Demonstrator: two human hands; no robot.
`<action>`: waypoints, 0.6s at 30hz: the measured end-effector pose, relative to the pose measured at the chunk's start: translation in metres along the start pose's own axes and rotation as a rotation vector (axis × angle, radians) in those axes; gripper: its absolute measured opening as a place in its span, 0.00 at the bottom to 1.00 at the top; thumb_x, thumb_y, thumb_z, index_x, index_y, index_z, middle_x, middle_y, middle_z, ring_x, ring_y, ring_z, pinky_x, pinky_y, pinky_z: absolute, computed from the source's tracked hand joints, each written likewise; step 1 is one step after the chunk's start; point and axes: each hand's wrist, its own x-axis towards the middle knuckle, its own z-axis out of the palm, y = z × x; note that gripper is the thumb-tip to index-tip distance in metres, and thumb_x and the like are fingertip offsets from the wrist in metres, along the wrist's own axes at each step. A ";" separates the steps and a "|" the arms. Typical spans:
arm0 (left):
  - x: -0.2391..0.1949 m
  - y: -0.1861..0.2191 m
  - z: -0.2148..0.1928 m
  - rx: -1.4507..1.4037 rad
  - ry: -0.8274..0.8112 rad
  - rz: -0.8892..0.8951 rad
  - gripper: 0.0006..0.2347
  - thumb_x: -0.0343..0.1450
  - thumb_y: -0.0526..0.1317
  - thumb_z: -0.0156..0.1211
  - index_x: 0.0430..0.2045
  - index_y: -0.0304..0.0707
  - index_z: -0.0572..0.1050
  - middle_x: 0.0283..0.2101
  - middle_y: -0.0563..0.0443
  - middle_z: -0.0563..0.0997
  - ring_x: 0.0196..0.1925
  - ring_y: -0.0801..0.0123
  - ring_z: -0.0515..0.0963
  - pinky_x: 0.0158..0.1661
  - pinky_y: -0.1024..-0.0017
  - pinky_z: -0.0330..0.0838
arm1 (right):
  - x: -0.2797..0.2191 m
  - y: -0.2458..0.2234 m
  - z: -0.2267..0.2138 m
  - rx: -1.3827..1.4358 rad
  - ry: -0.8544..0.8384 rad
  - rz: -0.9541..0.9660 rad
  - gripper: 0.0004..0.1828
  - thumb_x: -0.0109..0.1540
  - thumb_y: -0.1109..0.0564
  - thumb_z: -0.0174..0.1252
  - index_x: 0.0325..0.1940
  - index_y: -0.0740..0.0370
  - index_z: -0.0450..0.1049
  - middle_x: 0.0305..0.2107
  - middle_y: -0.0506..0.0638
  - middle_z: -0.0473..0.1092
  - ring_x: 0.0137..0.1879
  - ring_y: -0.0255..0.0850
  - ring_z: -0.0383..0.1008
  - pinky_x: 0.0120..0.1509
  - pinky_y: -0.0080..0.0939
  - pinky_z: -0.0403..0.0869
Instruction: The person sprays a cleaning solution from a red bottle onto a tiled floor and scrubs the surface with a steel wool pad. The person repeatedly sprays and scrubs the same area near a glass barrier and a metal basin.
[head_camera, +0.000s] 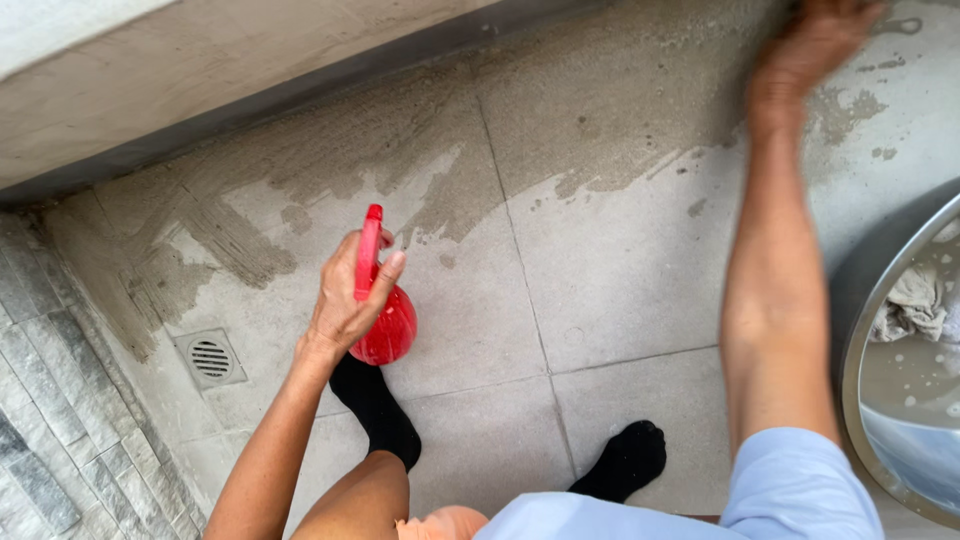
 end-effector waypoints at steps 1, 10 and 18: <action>0.001 0.000 0.002 -0.016 -0.009 -0.064 0.17 0.76 0.50 0.57 0.46 0.32 0.74 0.39 0.43 0.79 0.39 0.62 0.82 0.42 0.64 0.76 | -0.037 -0.012 0.014 -0.098 -0.062 -0.078 0.07 0.71 0.58 0.57 0.52 0.52 0.78 0.51 0.47 0.74 0.59 0.42 0.69 0.69 0.49 0.67; 0.031 0.019 0.030 -0.156 -0.068 -0.137 0.17 0.75 0.50 0.55 0.47 0.34 0.73 0.38 0.47 0.80 0.33 0.68 0.85 0.38 0.68 0.80 | -0.151 -0.049 -0.007 -0.356 -0.376 -0.525 0.19 0.65 0.70 0.62 0.51 0.47 0.82 0.55 0.42 0.76 0.64 0.42 0.74 0.73 0.48 0.68; 0.024 0.018 0.027 -0.169 -0.055 -0.099 0.16 0.76 0.49 0.56 0.48 0.33 0.72 0.40 0.45 0.79 0.33 0.68 0.84 0.37 0.67 0.80 | -0.023 0.067 -0.086 -0.049 0.123 0.075 0.14 0.73 0.66 0.49 0.56 0.55 0.78 0.55 0.49 0.75 0.62 0.46 0.74 0.68 0.44 0.70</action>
